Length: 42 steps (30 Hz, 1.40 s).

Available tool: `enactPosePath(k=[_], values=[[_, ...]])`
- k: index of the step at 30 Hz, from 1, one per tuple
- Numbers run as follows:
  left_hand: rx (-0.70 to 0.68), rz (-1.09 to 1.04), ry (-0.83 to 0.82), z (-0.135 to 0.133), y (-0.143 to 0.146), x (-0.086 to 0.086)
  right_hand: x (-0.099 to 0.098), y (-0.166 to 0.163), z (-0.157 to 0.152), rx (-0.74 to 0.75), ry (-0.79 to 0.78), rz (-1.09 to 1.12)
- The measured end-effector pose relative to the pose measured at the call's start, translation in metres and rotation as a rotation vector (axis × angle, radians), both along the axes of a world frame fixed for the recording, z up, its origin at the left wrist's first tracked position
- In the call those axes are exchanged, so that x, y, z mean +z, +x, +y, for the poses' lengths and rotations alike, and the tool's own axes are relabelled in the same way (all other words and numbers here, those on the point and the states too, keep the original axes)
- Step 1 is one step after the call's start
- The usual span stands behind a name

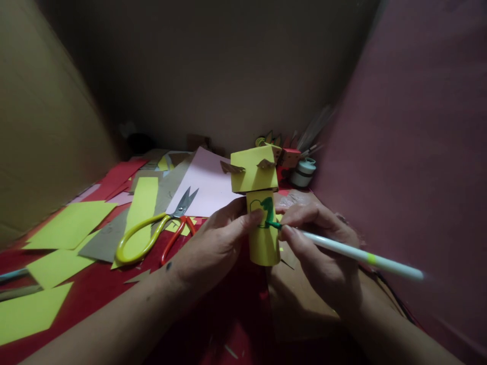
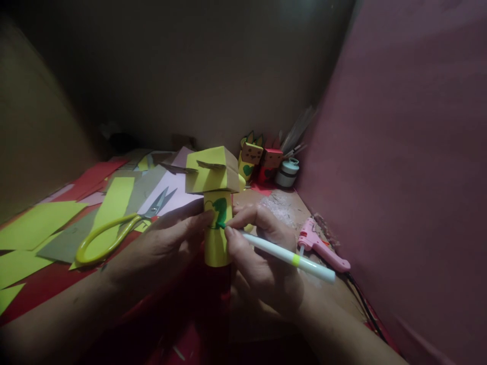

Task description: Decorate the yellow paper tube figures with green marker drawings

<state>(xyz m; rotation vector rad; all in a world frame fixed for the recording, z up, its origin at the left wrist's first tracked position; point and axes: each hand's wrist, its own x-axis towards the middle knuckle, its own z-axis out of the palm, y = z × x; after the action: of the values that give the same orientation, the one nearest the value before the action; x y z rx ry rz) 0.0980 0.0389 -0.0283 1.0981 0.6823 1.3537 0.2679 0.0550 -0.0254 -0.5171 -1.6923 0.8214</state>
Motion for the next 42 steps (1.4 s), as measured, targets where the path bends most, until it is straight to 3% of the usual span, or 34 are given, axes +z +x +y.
enactPosePath(k=[19, 31, 42], values=[[-0.006, -0.035, -0.026, -0.0015, 0.0012, 0.0002, -0.0034, 0.0011, 0.0053, -0.12, 0.073, -0.008], [0.018, -0.045, -0.038, -0.0033, 0.0008, 0.0045, -0.0008, 0.0012, 0.0049, 0.029, 0.072, -0.013], [0.004, -0.074, -0.026, -0.0022, 0.0021, 0.0024, 0.0004, -0.0001, 0.0021, -0.016, 0.061, -0.053]])
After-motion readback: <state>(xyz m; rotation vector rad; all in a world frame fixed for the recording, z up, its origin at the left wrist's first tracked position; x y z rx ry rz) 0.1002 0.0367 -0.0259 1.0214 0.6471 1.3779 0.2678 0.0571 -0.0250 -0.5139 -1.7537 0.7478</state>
